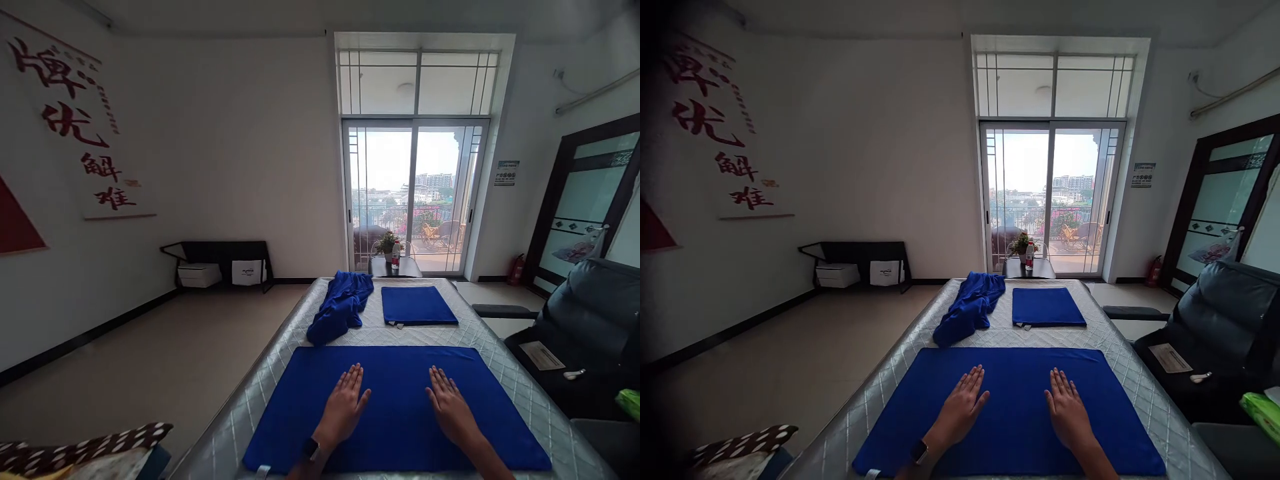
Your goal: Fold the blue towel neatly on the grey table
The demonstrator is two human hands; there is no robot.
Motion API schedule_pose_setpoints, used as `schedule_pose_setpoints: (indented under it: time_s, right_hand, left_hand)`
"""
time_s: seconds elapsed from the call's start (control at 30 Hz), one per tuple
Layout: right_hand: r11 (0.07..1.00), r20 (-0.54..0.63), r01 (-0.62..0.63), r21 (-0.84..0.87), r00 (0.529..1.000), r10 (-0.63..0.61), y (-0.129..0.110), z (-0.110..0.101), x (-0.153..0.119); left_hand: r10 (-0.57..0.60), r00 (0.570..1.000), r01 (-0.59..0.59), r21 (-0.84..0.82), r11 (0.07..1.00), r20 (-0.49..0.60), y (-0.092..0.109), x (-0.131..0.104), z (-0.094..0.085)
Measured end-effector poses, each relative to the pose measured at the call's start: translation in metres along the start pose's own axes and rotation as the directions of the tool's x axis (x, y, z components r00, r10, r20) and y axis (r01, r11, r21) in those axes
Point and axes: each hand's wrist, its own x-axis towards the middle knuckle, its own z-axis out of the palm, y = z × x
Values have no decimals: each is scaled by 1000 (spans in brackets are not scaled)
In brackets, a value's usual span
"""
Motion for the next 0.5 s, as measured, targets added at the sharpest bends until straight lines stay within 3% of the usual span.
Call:
schedule_pose_setpoints:
  time_s: [0.1,0.2,0.33,0.43,0.5]
  right_hand:
    - [981,185,163,101,966,-180,-47,11,-3]
    - [971,267,187,147,938,-221,-78,19,-5]
    - [971,260,171,168,942,-211,-79,21,-10]
    - [981,255,133,143,952,-167,-54,21,-17]
    - [989,232,97,111,965,-121,-25,23,-23]
  left_hand:
    - [114,993,-112,-49,993,41,51,9,14]
    - [140,989,-136,-61,989,55,65,6,19]
    - [102,990,-97,-56,994,94,49,-7,14]
    - [28,992,-24,-36,999,125,24,-24,7]
    - [-41,989,44,-18,999,140,0,-41,2]
